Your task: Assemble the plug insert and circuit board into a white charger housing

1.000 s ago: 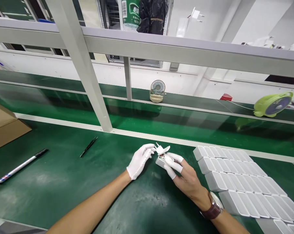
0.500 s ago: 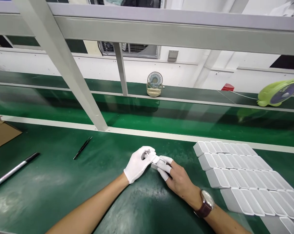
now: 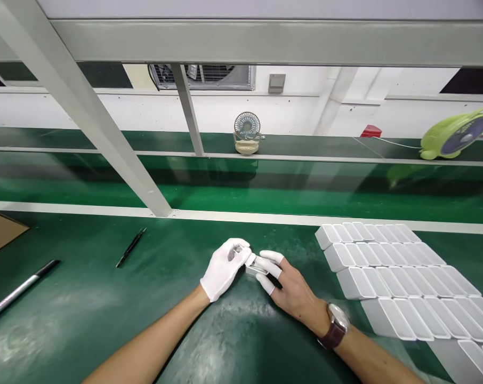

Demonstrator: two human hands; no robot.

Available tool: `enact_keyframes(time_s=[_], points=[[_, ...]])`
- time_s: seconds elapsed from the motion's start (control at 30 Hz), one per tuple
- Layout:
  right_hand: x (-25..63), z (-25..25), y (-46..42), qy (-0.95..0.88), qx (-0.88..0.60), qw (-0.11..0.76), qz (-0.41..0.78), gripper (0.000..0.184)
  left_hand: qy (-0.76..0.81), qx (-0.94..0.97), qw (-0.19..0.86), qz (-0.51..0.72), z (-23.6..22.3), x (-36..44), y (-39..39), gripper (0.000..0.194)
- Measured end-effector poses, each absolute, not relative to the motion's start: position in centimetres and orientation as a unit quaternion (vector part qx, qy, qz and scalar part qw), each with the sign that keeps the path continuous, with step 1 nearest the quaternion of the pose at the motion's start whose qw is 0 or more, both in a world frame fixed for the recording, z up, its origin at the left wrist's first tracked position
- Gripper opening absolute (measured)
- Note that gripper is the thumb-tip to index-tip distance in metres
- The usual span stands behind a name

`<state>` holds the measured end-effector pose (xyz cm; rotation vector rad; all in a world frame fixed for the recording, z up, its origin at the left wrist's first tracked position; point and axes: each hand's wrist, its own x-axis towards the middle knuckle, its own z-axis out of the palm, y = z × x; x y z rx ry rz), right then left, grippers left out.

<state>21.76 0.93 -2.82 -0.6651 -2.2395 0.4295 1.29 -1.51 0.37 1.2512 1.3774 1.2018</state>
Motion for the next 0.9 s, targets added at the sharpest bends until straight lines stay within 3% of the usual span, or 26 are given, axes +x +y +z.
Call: enact_keyframes(time_s=[0.2,0.37,0.5,0.9], points=[[21.9,-2.8,1.0,-0.882,-0.216,0.399,0.128,0.039,0.534,0.487,0.461,0.515,0.4,1.5,-1.6,0.04],[22.3,-1.8,1.0,-0.856,-0.228,0.449,0.116,0.047,0.502,0.494,0.435,0.561,0.3,1.3,-1.7,0.051],[22.5,-2.5,1.1,-0.878,-0.229,0.393,0.152,0.048,0.474,0.525,0.44,0.552,0.1,1.1,-1.7,0.055],[22.0,-2.7,1.0,-0.872,-0.272,0.38,0.149,0.043,0.523,0.501,0.448,0.524,0.3,1.7,-1.6,0.045]])
